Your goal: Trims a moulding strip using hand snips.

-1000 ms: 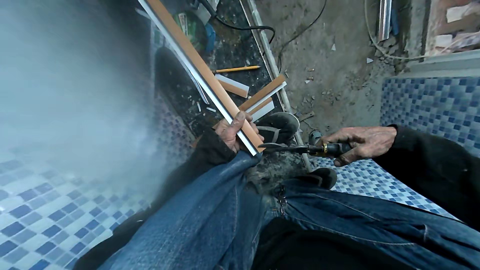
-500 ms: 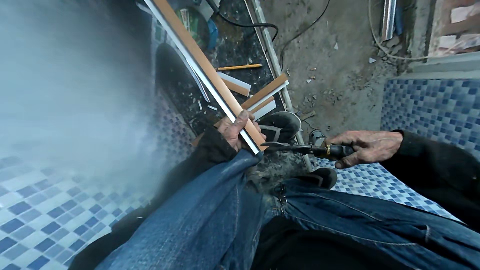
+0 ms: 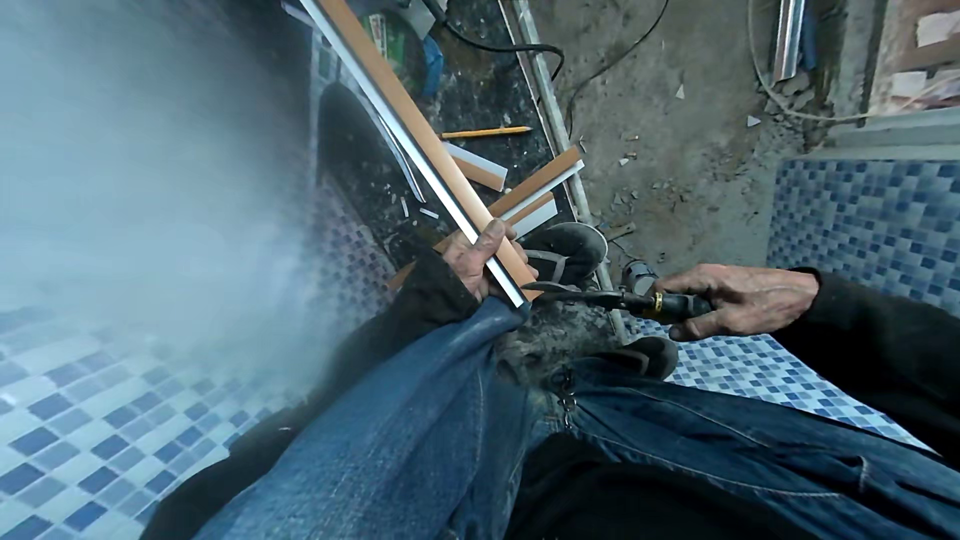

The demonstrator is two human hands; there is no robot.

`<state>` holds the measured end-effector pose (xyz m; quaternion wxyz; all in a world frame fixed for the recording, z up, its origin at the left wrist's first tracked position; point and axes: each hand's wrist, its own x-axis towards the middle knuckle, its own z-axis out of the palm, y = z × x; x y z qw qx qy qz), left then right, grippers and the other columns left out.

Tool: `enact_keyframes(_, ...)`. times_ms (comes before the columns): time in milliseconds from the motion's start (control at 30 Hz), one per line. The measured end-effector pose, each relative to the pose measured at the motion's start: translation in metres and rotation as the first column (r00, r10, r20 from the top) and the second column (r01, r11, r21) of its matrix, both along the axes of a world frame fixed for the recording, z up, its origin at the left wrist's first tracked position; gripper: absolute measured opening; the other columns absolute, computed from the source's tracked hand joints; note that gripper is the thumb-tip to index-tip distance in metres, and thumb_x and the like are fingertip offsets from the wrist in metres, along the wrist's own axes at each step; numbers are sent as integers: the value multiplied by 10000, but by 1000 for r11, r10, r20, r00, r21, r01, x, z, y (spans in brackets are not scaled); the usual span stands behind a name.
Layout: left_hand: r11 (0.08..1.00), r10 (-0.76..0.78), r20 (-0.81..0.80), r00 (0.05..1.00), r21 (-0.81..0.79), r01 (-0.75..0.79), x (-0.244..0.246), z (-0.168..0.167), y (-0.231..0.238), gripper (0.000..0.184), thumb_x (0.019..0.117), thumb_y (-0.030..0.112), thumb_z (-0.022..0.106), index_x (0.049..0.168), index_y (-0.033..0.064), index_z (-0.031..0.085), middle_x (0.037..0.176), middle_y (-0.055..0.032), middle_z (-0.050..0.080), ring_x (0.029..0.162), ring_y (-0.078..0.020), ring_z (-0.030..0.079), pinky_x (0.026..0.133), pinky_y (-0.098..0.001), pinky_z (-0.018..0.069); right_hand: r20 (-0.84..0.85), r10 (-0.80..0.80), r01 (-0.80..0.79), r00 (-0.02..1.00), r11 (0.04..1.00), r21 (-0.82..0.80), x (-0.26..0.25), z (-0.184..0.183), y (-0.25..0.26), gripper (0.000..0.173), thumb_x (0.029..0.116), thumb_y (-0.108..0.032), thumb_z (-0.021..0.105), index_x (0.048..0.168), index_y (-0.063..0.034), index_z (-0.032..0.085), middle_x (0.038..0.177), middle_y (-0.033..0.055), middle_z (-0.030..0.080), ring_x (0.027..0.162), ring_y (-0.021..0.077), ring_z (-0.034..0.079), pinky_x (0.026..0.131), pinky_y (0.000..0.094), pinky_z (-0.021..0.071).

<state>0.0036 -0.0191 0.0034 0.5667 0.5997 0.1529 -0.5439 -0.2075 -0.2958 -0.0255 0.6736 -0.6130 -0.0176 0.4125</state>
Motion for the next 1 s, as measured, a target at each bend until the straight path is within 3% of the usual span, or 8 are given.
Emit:
enact_keyframes(167, 1000, 5, -12, 1000, 15, -5, 1, 2, -1, 259, 1110, 204, 359, 1051, 72, 573, 800, -102, 724, 724, -260, 750, 691, -452, 654, -23, 22, -23, 999, 1000, -16, 7, 7, 2, 161, 881, -181, 726, 1031, -127, 707, 779, -40, 675, 656, 44, 620, 598, 250, 526)
enact_keyframes(300, 1000, -8, -22, 1000, 25, 8, 2, 4, -2, 264, 1115, 209, 352, 1053, 73, 569, 804, -99, 723, 729, -253, 753, 686, -440, 655, 24, 5, -3, 1000, 999, -55, 5, 6, 3, 110, 875, -167, 715, 965, -108, 691, 734, -33, 638, 626, 42, 585, 570, 243, 488)
enact_keyframes(600, 1000, -4, -17, 1000, 10, 4, 1, 2, -1, 278, 1117, 212, 344, 1066, 64, 573, 811, -105, 719, 734, -269, 749, 695, -457, 654, 103, -10, 28, 995, 986, -166, 0, 10, 9, 198, 895, -374, 708, 911, -177, 725, 693, -84, 647, 601, 13, 597, 540, 248, 502)
enact_keyframes(800, 1000, -4, 14, 1000, 7, 4, 0, 0, -1, 263, 1107, 191, 355, 1063, 68, 582, 796, -85, 723, 721, -229, 742, 694, -426, 649, 113, 15, 21, 993, 952, -306, 0, 31, 3, 346, 863, -493, 710, 722, -180, 669, 548, -75, 546, 478, 28, 516, 442, 262, 413)
enact_keyframes(900, 1000, -12, -21, 1000, -17, 12, 3, -3, 2, 283, 1109, 210, 355, 1101, 59, 594, 837, -104, 736, 761, -258, 756, 719, -440, 654, 139, 24, 19, 990, 953, -304, -18, 33, -17, 327, 847, -538, 698, 773, -219, 705, 564, -106, 564, 486, 5, 526, 434, 250, 422)
enact_keyframes(1000, 999, -46, -25, 999, -15, 45, 5, -5, 3, 261, 1098, 230, 404, 1124, 86, 620, 878, -86, 746, 778, -231, 756, 687, -416, 654, 38, -51, 60, 998, 952, -299, -47, 31, -32, 321, 826, -544, 734, 862, -224, 745, 667, -109, 654, 583, -6, 598, 520, 250, 495)
